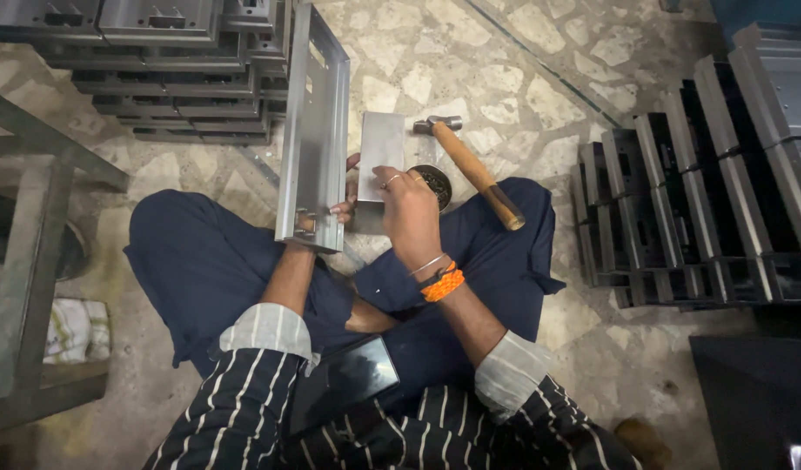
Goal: The person is hammering metal components together to assemble parts on a production floor.
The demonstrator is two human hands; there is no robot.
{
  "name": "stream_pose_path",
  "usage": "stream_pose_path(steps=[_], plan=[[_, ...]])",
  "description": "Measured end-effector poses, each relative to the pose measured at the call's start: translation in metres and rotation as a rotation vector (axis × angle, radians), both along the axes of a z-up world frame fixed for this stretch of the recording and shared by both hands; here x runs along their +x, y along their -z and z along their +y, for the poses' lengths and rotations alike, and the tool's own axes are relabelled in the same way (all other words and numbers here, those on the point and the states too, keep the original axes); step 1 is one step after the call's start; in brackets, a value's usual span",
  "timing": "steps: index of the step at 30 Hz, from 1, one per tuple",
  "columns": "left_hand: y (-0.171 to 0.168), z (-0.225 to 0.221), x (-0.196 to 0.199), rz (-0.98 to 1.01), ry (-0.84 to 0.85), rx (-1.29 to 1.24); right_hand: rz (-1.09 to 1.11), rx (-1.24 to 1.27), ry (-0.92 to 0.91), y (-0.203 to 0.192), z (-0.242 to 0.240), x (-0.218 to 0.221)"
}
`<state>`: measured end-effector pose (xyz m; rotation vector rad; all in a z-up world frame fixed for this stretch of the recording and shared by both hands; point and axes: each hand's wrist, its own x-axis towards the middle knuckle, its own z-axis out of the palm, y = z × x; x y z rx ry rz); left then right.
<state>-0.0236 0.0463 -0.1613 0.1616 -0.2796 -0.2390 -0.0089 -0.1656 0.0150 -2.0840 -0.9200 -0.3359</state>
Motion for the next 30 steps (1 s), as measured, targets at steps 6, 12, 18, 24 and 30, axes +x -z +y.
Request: stream_pose_path(steps=[6,12,18,24,30], plan=[[0.004,0.002,0.001,-0.020,0.078,-0.096,0.216,0.201,0.023,-0.003,-0.015,0.004],[-0.013,-0.007,-0.003,-0.073,0.022,-0.075,0.407,0.383,0.191,0.007,-0.042,-0.006],[-0.012,-0.007,-0.006,-0.046,-0.003,-0.048,0.294,0.285,0.187,-0.006,-0.043,-0.014],[-0.007,-0.006,-0.004,-0.060,-0.036,0.010,0.350,0.284,0.171,-0.005,-0.037,-0.002],[0.003,-0.002,0.004,-0.018,0.015,-0.015,0.360,0.265,0.097,-0.005,-0.034,0.003]])
